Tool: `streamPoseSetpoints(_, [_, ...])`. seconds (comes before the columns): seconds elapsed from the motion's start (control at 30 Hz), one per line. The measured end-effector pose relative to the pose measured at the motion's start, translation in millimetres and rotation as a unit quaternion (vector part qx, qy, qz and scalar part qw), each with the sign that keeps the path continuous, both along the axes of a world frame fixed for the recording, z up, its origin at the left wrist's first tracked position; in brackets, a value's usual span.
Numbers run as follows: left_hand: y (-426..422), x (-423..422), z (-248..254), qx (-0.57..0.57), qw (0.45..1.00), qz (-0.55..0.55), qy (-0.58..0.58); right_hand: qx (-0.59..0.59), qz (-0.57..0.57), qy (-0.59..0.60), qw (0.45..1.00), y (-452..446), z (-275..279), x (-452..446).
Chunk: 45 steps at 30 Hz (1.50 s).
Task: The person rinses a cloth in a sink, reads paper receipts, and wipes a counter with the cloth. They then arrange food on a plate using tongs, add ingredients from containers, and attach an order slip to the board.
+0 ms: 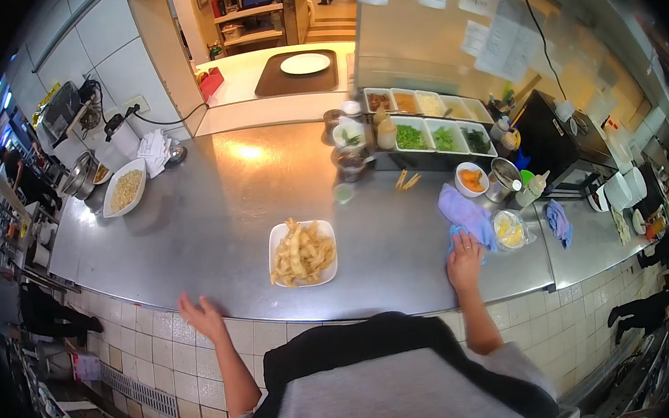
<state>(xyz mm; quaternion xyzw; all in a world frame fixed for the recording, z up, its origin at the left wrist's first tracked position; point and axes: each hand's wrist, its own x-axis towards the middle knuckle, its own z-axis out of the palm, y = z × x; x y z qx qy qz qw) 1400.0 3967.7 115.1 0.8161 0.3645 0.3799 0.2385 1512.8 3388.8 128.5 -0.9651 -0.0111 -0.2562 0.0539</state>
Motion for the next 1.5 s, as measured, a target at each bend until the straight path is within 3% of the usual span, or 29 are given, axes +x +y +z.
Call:
streamPoseSetpoints(0.03, [7.8, -9.6, -3.6, 0.043, 0.998, 0.054, 0.003, -0.002, -0.002, 0.002, 1.000, -0.2, -0.4, 0.8])
streamPoseSetpoints(0.13, [47.6, -37.1, -68.1, -0.099, 0.977, 0.165, -0.095, 0.005, -0.007, 0.003, 1.000, 0.1, -1.6, 1.1])
streamPoseSetpoints(0.27, [15.3, -47.0, -94.2, -0.094, 0.991, 0.084, 0.040, 0.023, 0.016, -0.007, 1.000, -3.1, -3.8, 3.9])
streamPoseSetpoints(0.33, [-38.9, -43.0, -62.1, -0.041, 0.993, 0.035, 0.101, 0.034, 0.020, -0.008, 0.999, -2.5, -2.5, 0.8])
streamPoseSetpoints(0.43, [-72.8, -29.3, -69.6, 0.048, 0.972, -0.021, 0.230, 0.037, 0.019, 0.003, 0.999, -4.8, -4.8, 0.9])
streamPoseSetpoints(0.53, [-120.5, -22.3, -46.3, 0.105, 0.947, -0.105, 0.286, 0.074, 0.051, -0.028, 0.996, -4.9, -0.6, -1.7])
streamPoseSetpoints(0.63, [-149.1, -24.0, -50.2, 0.112, 0.903, -0.294, 0.292, 0.075, 0.072, -0.082, 0.991, 1.7, 18.4, -11.6])
streamPoseSetpoints(0.73, [-190.0, -29.2, -42.0, 0.163, 0.869, -0.322, 0.338, 0.076, 0.092, -0.070, 0.990, 2.7, 25.0, -20.6])
streamPoseSetpoints(0.87, [-203.0, -33.5, -50.5, 0.134, 0.846, -0.407, 0.316, 0.115, 0.126, -0.062, 0.983, 9.8, 22.2, -45.5])
streamPoseSetpoints(1.03, [-208.5, -43.6, -65.7, 0.158, 0.853, -0.416, 0.275, 0.361, 0.197, -0.029, 0.911, 22.9, 6.2, -124.6])
streamPoseSetpoints(1.13, [-208.4, -45.3, -62.0, 0.177, 0.835, -0.418, 0.310, 0.392, 0.191, -0.033, 0.899, 18.6, 4.3, -166.6])
streamPoseSetpoints(1.27, [-200.0, -39.2, -78.4, 0.154, 0.808, -0.437, 0.364, 0.391, 0.088, 0.113, 0.909, -12.6, -31.8, -193.5])
streamPoseSetpoints(1.33, [-201.7, -39.2, -75.6, 0.139, 0.809, -0.437, 0.367, 0.478, 0.030, 0.120, 0.870, -34.7, -90.9, -192.6])
streamPoseSetpoints(1.43, [-203.7, -43.7, -72.2, 0.139, 0.826, -0.429, 0.339, 0.658, -0.108, 0.229, 0.709, -43.8, -110.3, -196.1])
streamPoseSetpoints(1.5, [-203.7, -48.1, -67.6, 0.127, 0.826, -0.437, 0.332, 0.699, -0.128, 0.257, 0.655, -44.4, -115.8, -192.6])
